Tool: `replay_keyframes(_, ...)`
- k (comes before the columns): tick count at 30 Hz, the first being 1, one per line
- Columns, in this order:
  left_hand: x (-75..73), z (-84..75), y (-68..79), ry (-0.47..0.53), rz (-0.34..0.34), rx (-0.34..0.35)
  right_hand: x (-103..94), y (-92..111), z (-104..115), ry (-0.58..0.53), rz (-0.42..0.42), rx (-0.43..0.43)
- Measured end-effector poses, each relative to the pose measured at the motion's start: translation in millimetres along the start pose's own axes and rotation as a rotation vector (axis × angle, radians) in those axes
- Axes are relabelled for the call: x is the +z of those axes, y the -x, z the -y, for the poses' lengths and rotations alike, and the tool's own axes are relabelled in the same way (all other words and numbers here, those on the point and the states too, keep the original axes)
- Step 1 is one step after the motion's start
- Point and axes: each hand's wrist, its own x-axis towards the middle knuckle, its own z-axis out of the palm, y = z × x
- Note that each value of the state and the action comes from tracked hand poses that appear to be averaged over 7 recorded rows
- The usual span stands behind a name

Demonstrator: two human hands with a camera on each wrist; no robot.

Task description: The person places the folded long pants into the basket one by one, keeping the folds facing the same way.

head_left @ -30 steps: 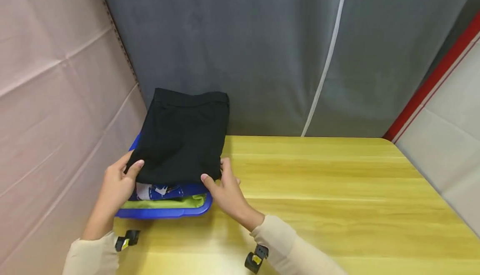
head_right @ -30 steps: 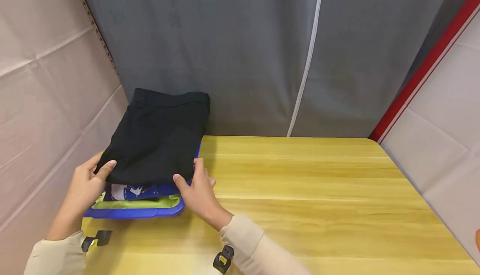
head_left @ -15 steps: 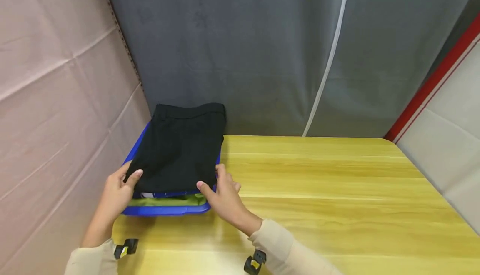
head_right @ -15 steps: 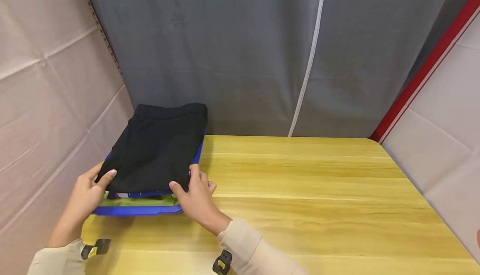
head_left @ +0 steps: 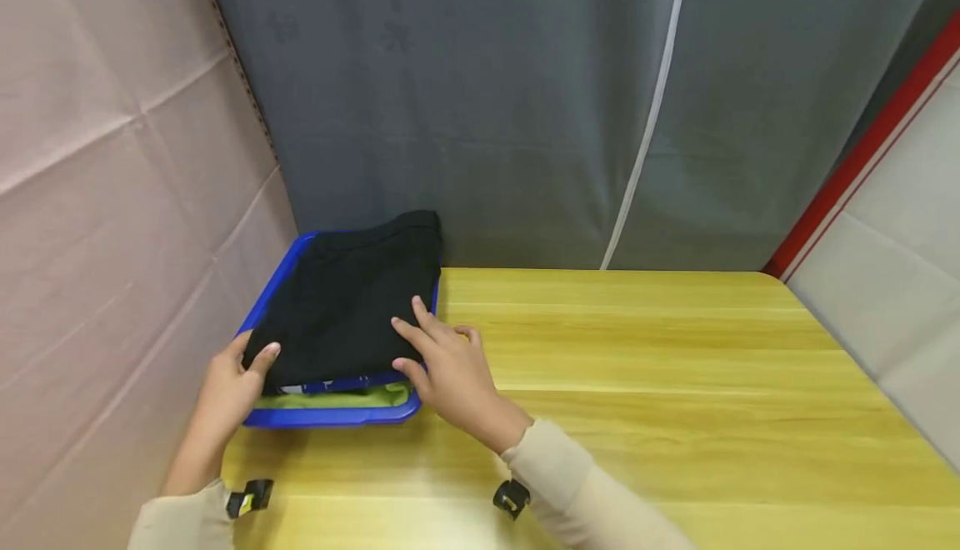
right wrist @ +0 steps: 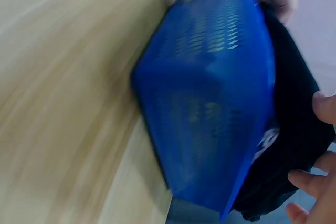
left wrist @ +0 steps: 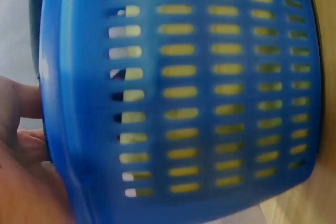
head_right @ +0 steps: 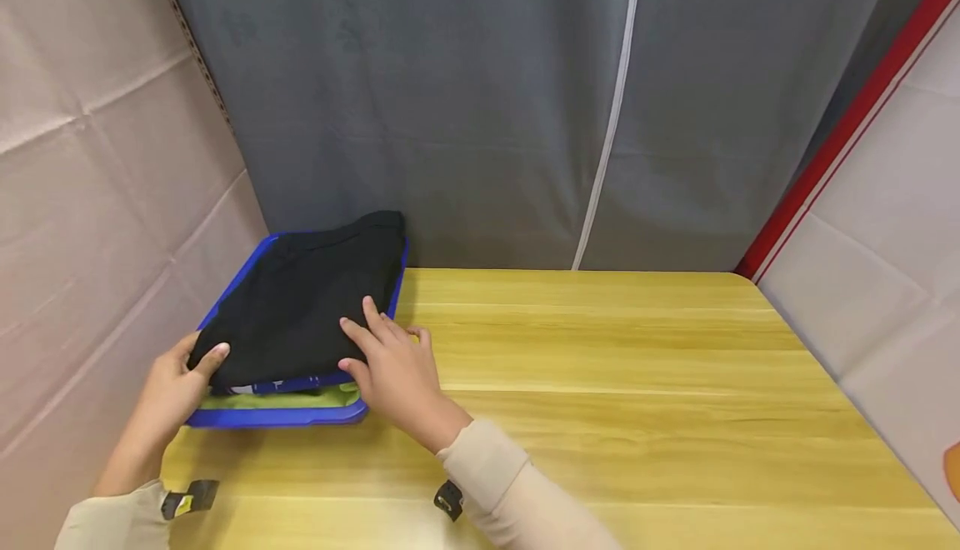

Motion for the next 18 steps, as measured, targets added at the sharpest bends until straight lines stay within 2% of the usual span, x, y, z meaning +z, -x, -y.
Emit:
replay_keyframes(3,-2.8,1.0,-1.7,-0.069,0.076,-0.039,6.7,4,-3,0.074,0.011,-0.033)
replay_keyframes(6,-3.9,1.1,-3.0,-0.114,0.103,-0.038,11.7,8,-5,0.094,0.016,-0.051)
replay_keyframes(9,-3.2,0.6,-2.7,-0.154,0.098,0.019,14.7,10,-7,0.123,0.015,-0.066)
replay_keyframes(14,0.5,1.5,-1.3,-0.237,0.072,0.159,17.4,12,-7,0.223,0.034,-0.099)
replay_keyframes(16,2.7,2.2,-1.9,-0.250,0.059,0.189,17.5,13,-6,0.291,0.049,-0.113)
replay_keyframes(18,3.7,3.2,-2.2,-0.237,0.068,0.189,17.5,13,-5,0.351,0.063,-0.124)
